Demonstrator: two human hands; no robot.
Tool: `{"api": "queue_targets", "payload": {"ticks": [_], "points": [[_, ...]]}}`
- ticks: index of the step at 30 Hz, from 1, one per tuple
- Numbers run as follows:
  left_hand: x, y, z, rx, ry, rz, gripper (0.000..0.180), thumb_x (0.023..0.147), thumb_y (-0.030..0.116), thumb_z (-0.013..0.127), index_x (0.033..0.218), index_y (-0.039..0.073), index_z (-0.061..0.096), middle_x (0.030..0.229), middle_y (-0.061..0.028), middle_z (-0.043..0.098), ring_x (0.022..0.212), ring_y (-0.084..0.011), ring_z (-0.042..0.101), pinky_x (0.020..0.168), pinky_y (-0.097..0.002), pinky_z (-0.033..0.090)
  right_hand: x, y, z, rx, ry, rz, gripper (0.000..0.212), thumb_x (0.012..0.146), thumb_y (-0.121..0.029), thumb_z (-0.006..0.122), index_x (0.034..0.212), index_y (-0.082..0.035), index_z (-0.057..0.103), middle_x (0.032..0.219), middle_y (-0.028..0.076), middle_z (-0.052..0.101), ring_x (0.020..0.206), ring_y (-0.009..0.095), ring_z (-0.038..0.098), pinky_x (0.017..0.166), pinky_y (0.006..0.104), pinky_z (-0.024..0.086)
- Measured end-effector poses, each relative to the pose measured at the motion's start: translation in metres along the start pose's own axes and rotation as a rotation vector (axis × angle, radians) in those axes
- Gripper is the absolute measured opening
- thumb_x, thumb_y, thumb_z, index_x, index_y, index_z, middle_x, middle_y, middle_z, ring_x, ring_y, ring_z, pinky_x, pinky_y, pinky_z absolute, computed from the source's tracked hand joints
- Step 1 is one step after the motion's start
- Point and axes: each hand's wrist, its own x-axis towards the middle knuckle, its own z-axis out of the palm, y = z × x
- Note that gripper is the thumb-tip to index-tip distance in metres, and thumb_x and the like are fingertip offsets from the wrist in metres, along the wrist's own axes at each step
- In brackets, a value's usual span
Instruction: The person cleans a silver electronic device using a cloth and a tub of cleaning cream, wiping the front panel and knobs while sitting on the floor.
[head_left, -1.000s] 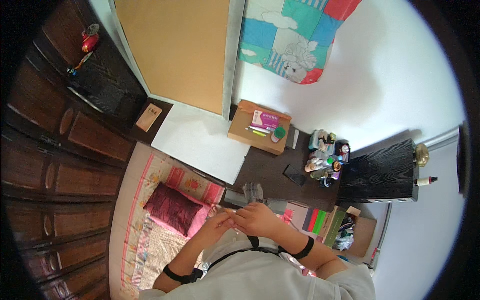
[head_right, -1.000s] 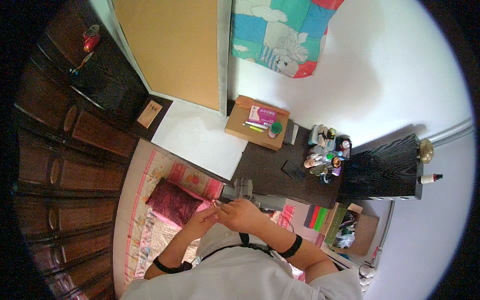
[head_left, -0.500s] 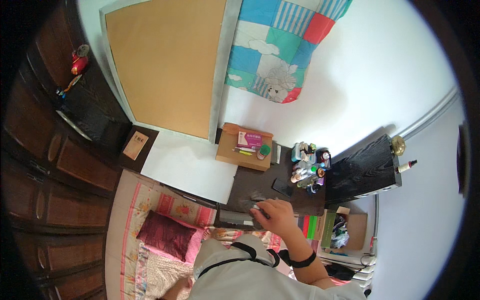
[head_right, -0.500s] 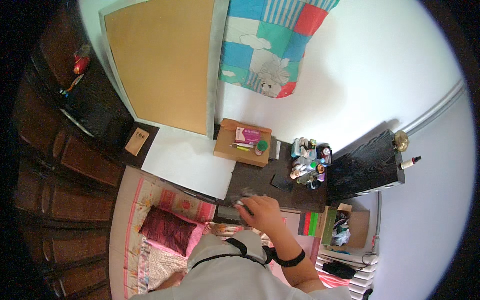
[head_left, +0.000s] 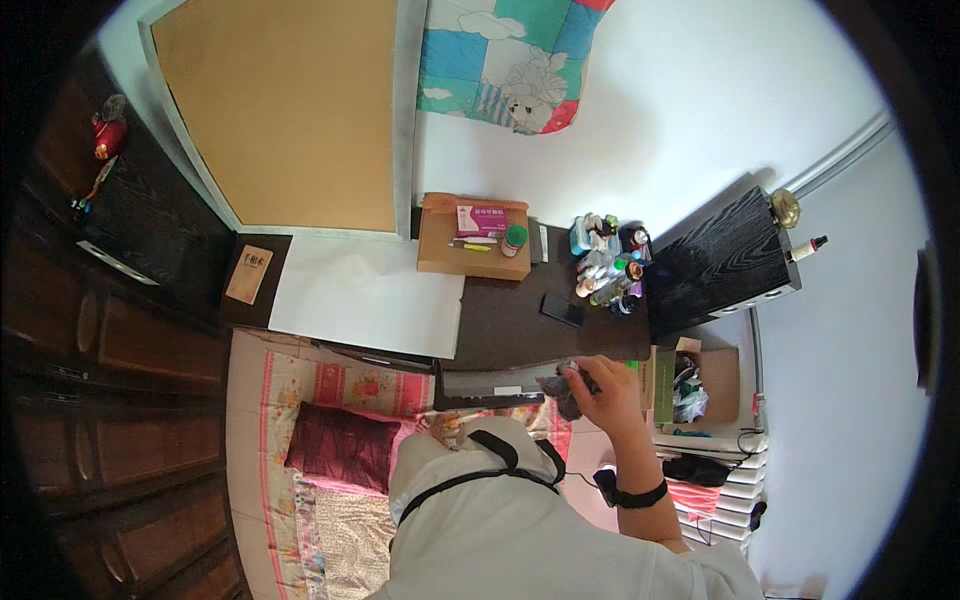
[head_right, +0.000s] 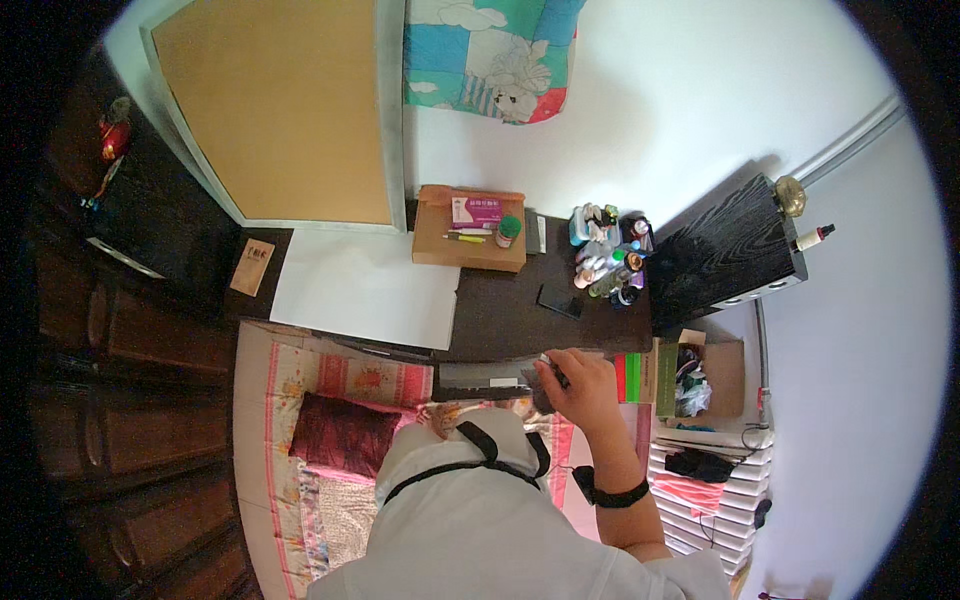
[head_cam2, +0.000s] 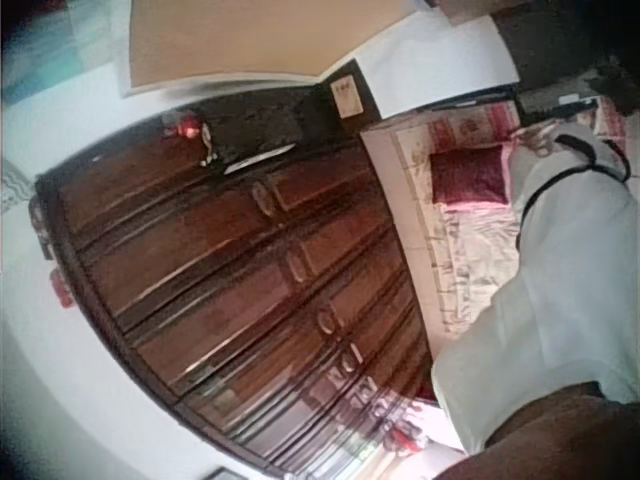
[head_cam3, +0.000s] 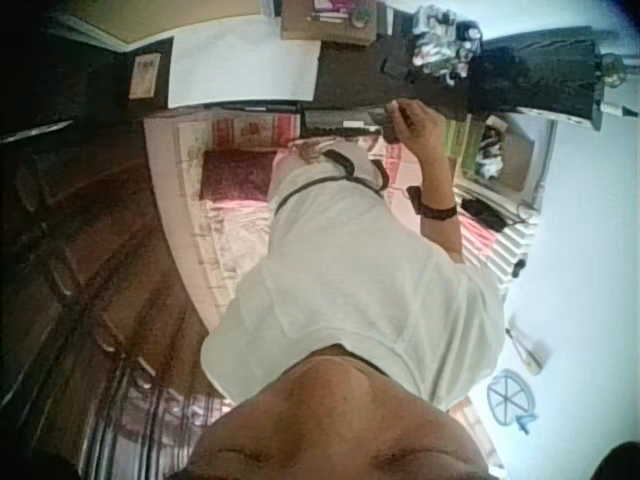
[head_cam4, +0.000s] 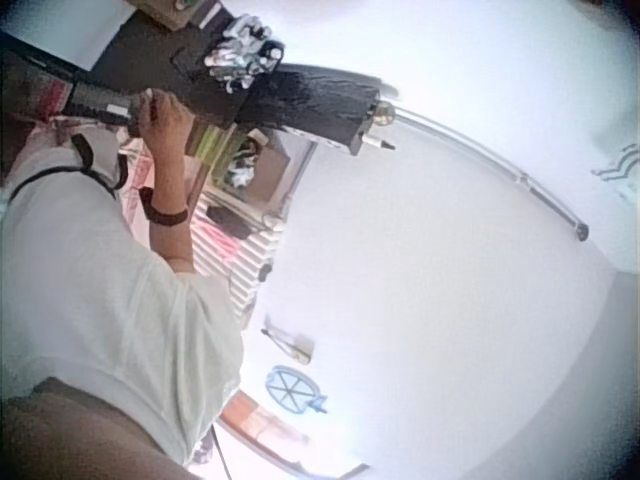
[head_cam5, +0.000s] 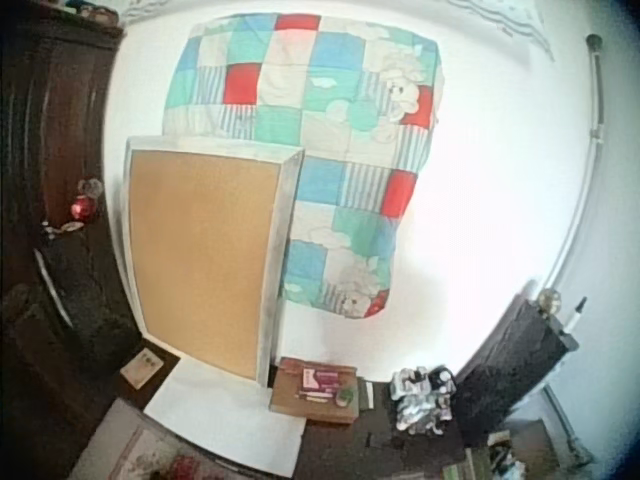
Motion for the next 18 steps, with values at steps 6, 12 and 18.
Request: {"api": "queue_targets", "payload": {"ticks": [6, 12, 18], "points": [[-0.021, -0.027, -0.022, 0.036, 0.040, -0.047, 0.025, 0.095, 0.024, 0.054, 0.089, 0.002, 0.063, 0.082, -0.0151, 0.063, 0.078, -0.0269, 0.061, 0.071, -0.0371, 0.048, 0.001, 0.000, 0.006, 0.011, 0.009, -0.007, 0.015, 0.081, -0.017, 0.074, 0.087, -0.006, 0.066, 0.072, 0.009, 0.064, 0.059, 0.028, 0.063, 0.053, 0.0381, 0.048], [-0.032, -0.053, -0.028, 0.113, 0.044, -0.091, 0.026, 0.096, 0.025, 0.054, 0.091, 0.001, 0.063, 0.084, -0.0172, 0.064, 0.080, -0.0290, 0.062, 0.072, -0.0381, 0.048, -0.006, 0.006, 0.009, 0.012, 0.061, 0.019, 0.016, 0.081, -0.017, 0.075, 0.088, -0.006, 0.066, 0.073, 0.009, 0.064, 0.060, 0.029, 0.063, 0.054, 0.0382, 0.047], [-0.043, -0.072, -0.040, 0.198, 0.050, -0.140, 0.028, 0.097, 0.025, 0.054, 0.093, -0.001, 0.064, 0.086, -0.0194, 0.064, 0.082, -0.0310, 0.063, 0.074, -0.0391, 0.048, -0.027, 0.022, 0.009, 0.026, 0.030, 0.101, 0.016, 0.081, -0.017, 0.075, 0.089, -0.006, 0.066, 0.073, 0.009, 0.064, 0.061, 0.029, 0.063, 0.054, 0.0382, 0.048]]}}
